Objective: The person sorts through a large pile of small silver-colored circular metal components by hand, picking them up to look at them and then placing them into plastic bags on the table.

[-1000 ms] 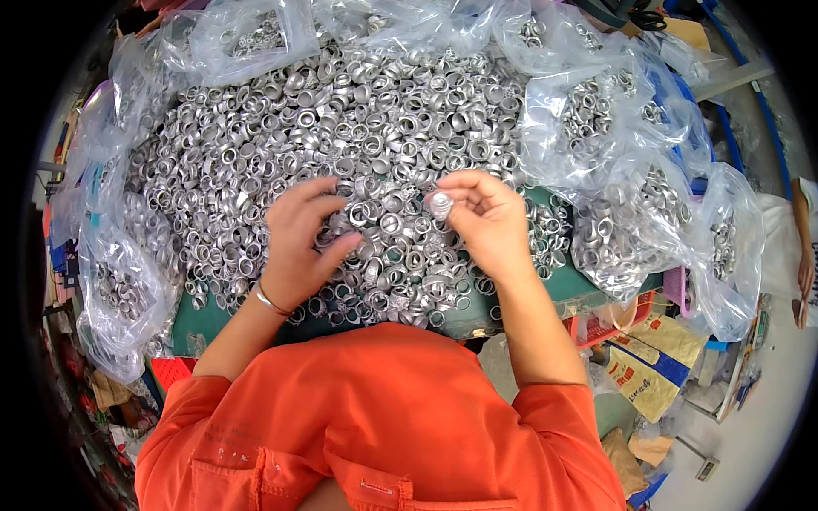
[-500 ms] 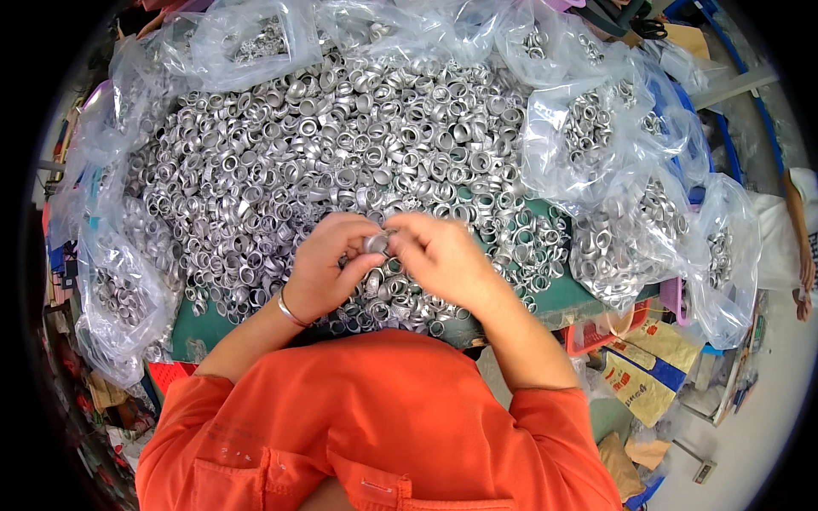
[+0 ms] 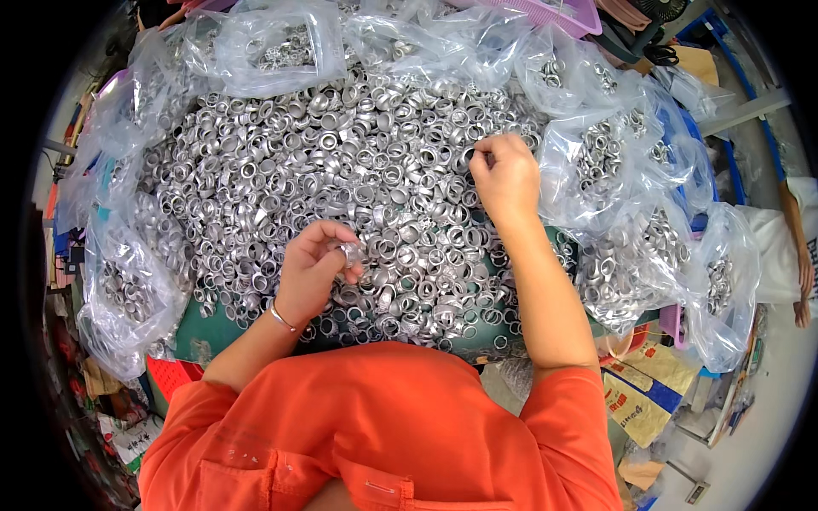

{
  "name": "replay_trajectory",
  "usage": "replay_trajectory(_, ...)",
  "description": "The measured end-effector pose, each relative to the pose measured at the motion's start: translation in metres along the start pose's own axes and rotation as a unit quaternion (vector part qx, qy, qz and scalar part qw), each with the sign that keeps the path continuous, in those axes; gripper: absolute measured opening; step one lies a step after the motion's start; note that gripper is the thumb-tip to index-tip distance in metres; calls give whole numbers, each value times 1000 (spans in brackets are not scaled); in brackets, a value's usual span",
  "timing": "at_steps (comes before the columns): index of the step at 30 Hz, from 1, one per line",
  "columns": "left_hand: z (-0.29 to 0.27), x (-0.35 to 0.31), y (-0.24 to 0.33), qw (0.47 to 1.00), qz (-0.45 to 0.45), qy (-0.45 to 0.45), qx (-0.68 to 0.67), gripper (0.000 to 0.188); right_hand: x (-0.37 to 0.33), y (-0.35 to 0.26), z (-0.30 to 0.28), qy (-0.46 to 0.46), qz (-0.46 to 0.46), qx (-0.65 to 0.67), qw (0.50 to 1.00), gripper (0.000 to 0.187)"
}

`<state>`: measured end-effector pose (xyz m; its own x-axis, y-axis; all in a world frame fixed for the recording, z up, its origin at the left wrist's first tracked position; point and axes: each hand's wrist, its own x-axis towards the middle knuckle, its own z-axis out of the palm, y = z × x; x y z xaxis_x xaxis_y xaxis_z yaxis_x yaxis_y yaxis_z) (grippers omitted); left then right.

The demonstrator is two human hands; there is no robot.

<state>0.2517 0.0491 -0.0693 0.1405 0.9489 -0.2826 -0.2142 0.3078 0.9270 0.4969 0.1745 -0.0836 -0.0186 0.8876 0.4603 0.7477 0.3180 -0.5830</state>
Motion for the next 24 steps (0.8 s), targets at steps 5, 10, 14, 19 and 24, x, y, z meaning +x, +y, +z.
replay_trajectory(5, 7, 5, 4, 992, 8, -42, -116, 15, -9, -27, -14, -92, 234, 338, 907, 8)
replay_trajectory(10, 12, 9, 6, 995, -55, -74, 38, 14, -58, -80, -9, -267, 172, 386, 866, 11)
replay_trajectory(14, 4, 6, -4, 980, 128, -6, 152, 17, -45, -67, -2, -170, -42, 155, 972, 8)
replay_trajectory(19, 0, 0, 7, 972, 198, 60, 109, 16, -2, -13, 8, -88, -128, -116, 981, 15)
replay_trajectory(24, -42, 2, 49, 959, 217, 183, 10, 19, -1, -17, 0, -82, -76, -55, 992, 18)
